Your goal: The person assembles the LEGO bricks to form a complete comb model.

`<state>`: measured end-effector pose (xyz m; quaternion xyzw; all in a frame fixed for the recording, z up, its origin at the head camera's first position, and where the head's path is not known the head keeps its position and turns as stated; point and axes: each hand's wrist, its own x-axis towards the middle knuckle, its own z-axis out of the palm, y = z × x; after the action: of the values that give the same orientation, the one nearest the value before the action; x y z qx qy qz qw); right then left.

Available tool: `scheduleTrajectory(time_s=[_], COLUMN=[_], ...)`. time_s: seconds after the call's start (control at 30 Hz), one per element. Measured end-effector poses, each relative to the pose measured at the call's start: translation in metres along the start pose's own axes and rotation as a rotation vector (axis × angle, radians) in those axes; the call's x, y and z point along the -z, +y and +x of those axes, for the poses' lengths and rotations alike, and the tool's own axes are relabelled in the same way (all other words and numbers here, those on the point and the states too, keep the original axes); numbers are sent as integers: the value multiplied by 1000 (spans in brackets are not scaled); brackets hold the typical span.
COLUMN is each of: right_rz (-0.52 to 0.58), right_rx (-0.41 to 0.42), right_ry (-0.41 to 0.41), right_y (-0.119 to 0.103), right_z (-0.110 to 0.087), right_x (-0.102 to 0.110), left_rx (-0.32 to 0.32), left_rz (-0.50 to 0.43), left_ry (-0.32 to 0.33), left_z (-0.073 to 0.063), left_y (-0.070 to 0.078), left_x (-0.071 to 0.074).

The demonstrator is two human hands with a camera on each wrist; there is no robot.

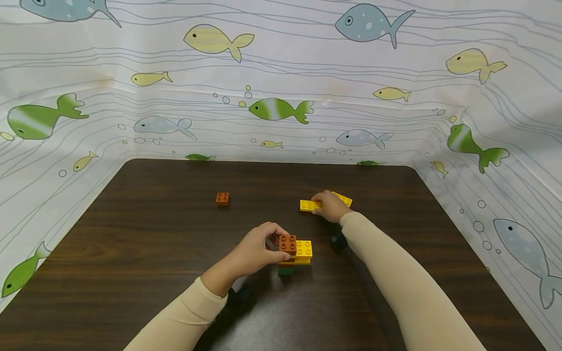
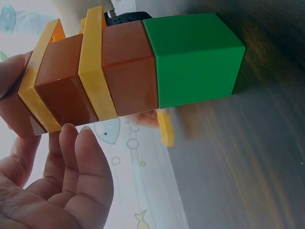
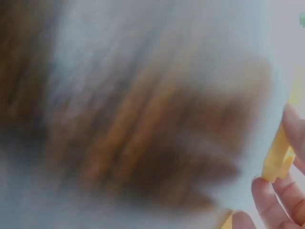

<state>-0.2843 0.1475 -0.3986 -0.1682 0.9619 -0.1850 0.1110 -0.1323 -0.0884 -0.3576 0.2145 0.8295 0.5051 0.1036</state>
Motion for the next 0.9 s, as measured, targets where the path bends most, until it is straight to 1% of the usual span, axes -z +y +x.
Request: scheduleTrajectory(time_s=[0.1, 0.23, 0.5, 0.7, 0.9], right_rz=[40, 75, 140, 159, 175], right_rx=[10, 50, 82, 137, 190], right_ry=[16, 36, 54, 89, 139], right_y=[-4, -10, -24, -30, -35], right_z=[-3, -8, -26, -43, -66], right_x=[1, 5, 15, 19, 24], left_rx=[-1, 0, 14, 19, 12], left_rz=[-5, -10, -12, -13, -16], left_ry=[3, 5, 8, 6, 4], left_z=[0, 0, 0, 0, 1], left_y=[0, 0, -2, -3, -4], left_x=[0, -1, -1, -1, -1])
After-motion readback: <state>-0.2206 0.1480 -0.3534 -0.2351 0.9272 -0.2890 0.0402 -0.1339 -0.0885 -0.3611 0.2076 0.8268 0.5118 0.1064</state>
